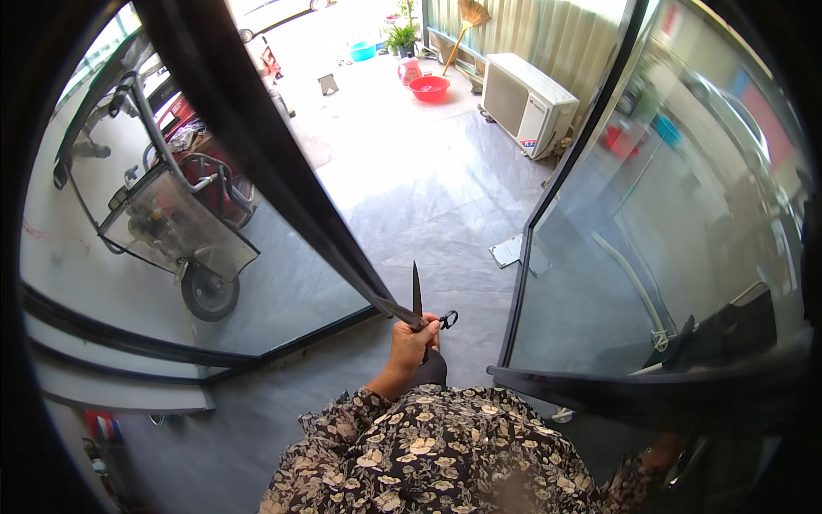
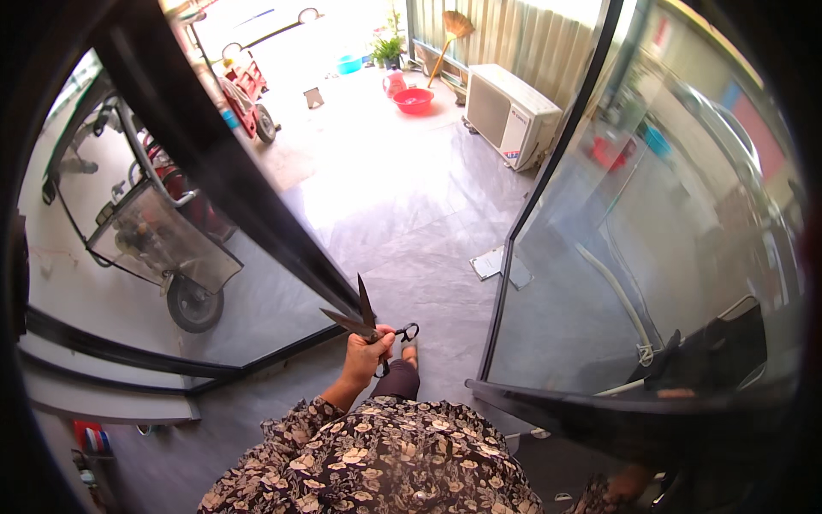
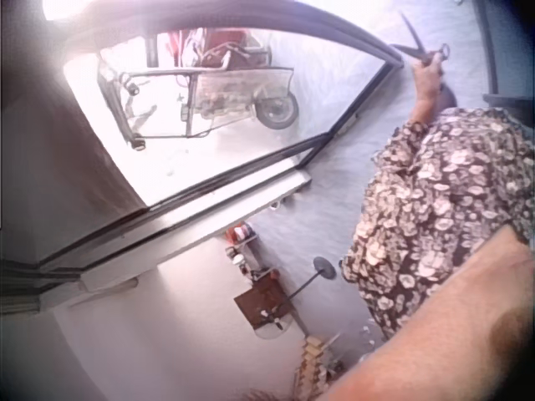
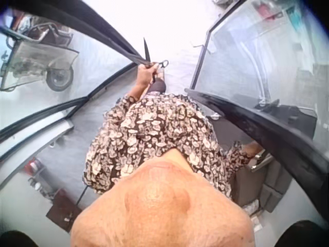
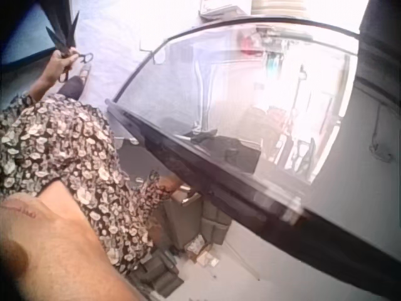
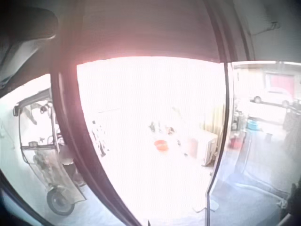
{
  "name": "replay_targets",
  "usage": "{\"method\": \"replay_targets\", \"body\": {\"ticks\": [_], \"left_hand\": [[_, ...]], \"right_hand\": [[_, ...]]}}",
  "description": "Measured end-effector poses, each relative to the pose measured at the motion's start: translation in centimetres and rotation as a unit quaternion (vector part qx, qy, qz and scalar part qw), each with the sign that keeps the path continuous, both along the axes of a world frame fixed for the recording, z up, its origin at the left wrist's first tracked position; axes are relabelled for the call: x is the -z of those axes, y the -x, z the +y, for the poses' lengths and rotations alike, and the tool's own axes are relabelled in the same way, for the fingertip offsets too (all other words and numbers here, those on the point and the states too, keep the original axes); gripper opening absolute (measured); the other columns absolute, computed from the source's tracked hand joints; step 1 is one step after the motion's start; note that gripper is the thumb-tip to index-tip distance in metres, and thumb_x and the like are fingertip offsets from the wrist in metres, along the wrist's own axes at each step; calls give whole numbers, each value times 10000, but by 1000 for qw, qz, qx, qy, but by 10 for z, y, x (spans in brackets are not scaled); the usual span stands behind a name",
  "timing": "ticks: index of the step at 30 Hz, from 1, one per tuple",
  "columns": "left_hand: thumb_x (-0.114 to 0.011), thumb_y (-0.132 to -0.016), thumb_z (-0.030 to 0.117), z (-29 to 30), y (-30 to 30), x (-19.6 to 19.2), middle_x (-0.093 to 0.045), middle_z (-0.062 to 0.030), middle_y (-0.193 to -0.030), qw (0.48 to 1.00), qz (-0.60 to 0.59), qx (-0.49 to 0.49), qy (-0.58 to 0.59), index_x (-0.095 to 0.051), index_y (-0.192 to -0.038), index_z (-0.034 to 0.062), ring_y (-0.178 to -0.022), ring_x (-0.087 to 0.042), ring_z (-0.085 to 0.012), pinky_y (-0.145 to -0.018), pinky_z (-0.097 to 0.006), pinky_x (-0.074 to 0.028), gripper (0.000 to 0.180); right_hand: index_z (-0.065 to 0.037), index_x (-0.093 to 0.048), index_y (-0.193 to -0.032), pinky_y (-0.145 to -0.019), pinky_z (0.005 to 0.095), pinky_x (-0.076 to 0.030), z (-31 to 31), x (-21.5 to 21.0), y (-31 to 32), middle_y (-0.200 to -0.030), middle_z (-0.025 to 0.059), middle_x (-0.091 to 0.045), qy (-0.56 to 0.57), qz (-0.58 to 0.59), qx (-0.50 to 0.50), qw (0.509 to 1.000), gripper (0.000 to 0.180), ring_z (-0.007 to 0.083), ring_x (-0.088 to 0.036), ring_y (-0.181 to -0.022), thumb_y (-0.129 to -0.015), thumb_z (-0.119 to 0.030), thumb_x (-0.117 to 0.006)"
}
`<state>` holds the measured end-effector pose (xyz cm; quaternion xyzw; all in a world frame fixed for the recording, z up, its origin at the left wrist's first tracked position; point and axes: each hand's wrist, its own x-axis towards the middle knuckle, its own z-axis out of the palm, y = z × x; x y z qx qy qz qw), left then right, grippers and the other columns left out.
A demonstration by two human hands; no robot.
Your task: The person secures a transparent plastic cover onto the frame of a red three-wheeled vehicle. They retrieve a pair of scissors from inside a room and use them to cut a white cord. The person then ties the cord around the canopy frame and fastens a black strap to hold the cover in place.
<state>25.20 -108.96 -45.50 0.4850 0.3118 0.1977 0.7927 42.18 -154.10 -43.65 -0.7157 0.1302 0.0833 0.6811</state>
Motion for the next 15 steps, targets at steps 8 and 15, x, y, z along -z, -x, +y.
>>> {"method": "replay_targets", "body": {"ticks": [8, 15], "left_hand": [[-634, -871, 68, 109, -221, 44, -555, 6, -617, 1000, 13, 24, -12, -641, -914, 4, -515, -475, -55, -464, -199, -345, 77], [-623, -882, 85, 228, -386, 16, -569, 1, -640, 1000, -4, 17, -9, -643, -932, 31, -522, -482, -57, -462, -196, -335, 76]], "right_hand": [[0, -584, -1084, -757, 323, -506, 64, 135, -85, -951, 98, -642, 113, 193, 23, 974, 314, 177, -609, -835, -781, -69, -626], [-3, -575, -1090, -725, 332, -522, 192, 154, -250, -948, 118, -645, 158, 176, -87, 968, 300, 187, -619, -797, -808, -93, -625]]}}
